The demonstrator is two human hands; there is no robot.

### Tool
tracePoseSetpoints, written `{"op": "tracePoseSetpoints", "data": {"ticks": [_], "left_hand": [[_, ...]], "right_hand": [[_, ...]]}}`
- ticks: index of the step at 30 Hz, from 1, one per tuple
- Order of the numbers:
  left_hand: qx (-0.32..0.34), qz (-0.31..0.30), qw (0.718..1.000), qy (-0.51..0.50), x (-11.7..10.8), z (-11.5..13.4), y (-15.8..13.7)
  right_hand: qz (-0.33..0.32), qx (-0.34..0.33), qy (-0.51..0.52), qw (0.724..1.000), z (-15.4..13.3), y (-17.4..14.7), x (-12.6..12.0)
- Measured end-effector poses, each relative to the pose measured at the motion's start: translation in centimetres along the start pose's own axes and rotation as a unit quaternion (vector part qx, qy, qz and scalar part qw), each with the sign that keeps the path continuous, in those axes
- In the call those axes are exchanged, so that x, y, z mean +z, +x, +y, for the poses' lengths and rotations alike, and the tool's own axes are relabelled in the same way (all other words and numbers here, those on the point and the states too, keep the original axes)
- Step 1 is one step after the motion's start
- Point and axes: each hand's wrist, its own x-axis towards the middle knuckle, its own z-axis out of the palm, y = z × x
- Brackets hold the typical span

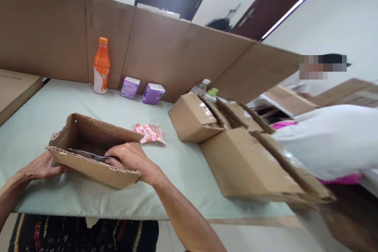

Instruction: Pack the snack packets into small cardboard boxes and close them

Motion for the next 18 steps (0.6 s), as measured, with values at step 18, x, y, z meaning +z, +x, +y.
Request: {"op": "tracePoseSetpoints", "data": {"ticks": [18], "left_hand": [[0.003, 0.026, 0.999, -0.033, 0.2, -1.9, 0.1]], "right_hand": [[0.003, 0.014, 0.011, 1.0, 0.0, 0.1, -0.2]]}}
